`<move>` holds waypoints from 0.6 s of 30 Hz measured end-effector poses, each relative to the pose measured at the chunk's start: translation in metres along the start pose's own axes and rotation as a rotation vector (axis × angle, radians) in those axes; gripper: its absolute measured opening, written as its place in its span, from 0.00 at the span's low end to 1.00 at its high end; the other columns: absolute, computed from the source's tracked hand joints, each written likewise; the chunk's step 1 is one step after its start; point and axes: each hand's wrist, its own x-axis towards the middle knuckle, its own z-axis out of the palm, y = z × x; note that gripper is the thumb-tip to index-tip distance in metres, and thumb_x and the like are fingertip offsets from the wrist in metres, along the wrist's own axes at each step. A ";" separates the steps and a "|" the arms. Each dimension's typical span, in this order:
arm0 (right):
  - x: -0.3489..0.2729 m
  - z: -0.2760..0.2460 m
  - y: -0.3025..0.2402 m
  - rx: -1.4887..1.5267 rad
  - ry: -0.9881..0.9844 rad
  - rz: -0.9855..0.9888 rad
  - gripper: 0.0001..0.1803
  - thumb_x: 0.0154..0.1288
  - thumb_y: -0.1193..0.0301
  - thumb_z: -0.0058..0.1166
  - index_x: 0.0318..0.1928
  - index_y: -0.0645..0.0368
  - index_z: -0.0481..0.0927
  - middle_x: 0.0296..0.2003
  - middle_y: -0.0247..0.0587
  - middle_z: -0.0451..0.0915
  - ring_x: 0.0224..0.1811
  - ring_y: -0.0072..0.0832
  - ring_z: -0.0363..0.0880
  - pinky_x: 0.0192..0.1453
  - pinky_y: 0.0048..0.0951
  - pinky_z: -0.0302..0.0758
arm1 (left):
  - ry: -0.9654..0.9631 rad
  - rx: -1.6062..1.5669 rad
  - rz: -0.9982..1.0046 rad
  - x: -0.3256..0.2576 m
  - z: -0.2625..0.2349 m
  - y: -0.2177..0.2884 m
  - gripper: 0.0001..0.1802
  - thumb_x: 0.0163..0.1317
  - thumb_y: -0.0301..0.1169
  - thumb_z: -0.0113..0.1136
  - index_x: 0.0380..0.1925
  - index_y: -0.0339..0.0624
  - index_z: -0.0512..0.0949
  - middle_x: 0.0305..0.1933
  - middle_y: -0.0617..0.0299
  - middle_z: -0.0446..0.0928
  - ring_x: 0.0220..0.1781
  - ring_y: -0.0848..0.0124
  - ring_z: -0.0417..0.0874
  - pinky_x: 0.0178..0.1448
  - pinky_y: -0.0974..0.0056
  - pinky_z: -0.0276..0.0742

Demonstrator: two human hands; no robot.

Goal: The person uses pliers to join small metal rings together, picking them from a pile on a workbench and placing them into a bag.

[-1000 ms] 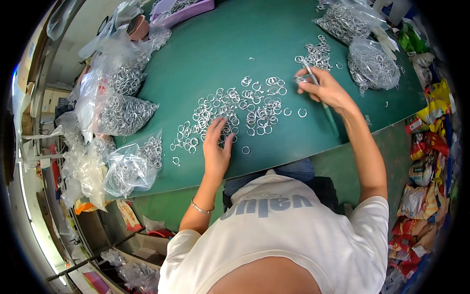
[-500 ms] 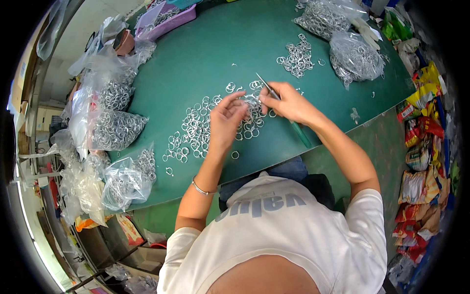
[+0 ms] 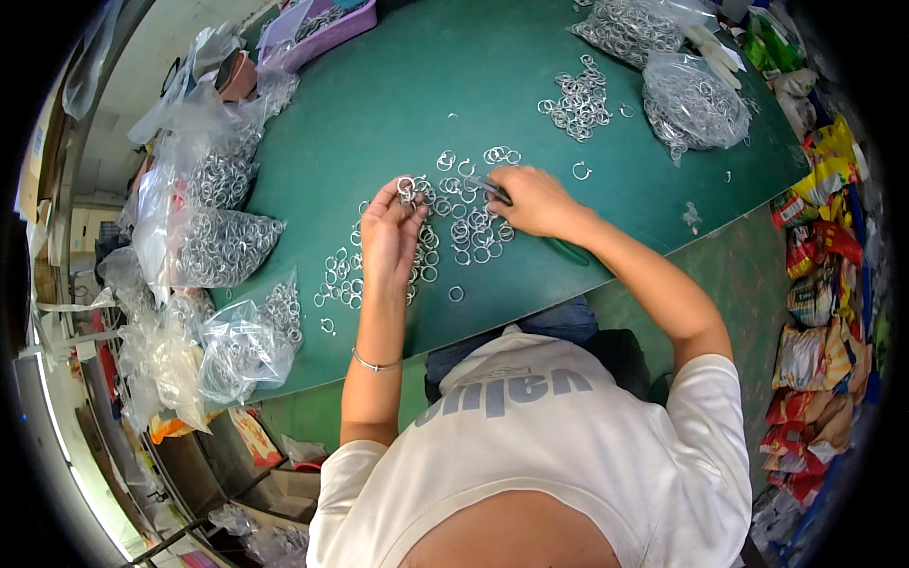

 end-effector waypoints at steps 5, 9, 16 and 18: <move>0.003 -0.012 0.006 0.006 0.028 0.094 0.09 0.53 0.70 0.54 0.32 0.63 0.75 0.28 0.51 0.77 0.33 0.45 0.76 0.37 0.40 0.70 | -0.019 0.018 -0.039 -0.003 -0.003 -0.005 0.17 0.55 0.15 0.48 0.47 0.28 0.68 0.40 0.54 0.75 0.40 0.69 0.77 0.45 0.69 0.76; -0.004 -0.010 0.006 0.187 0.108 0.020 0.10 0.55 0.70 0.54 0.34 0.65 0.76 0.28 0.45 0.77 0.30 0.34 0.76 0.35 0.33 0.70 | -0.148 0.162 -0.069 -0.011 0.007 -0.006 0.18 0.55 0.16 0.51 0.48 0.28 0.67 0.42 0.52 0.76 0.41 0.68 0.79 0.45 0.70 0.76; -0.010 -0.014 -0.015 0.735 -0.053 -0.077 0.09 0.58 0.71 0.54 0.36 0.64 0.74 0.23 0.27 0.70 0.26 0.13 0.64 0.28 0.18 0.61 | -0.360 0.280 -0.067 -0.022 0.024 -0.009 0.13 0.57 0.17 0.51 0.44 0.29 0.68 0.39 0.50 0.77 0.37 0.67 0.81 0.40 0.71 0.77; -0.010 -0.016 -0.014 0.764 -0.071 -0.012 0.08 0.57 0.72 0.55 0.34 0.63 0.74 0.22 0.27 0.70 0.23 0.12 0.63 0.25 0.17 0.60 | -0.391 0.297 -0.055 -0.024 0.024 -0.008 0.13 0.57 0.17 0.51 0.43 0.30 0.68 0.37 0.51 0.77 0.36 0.67 0.81 0.38 0.71 0.77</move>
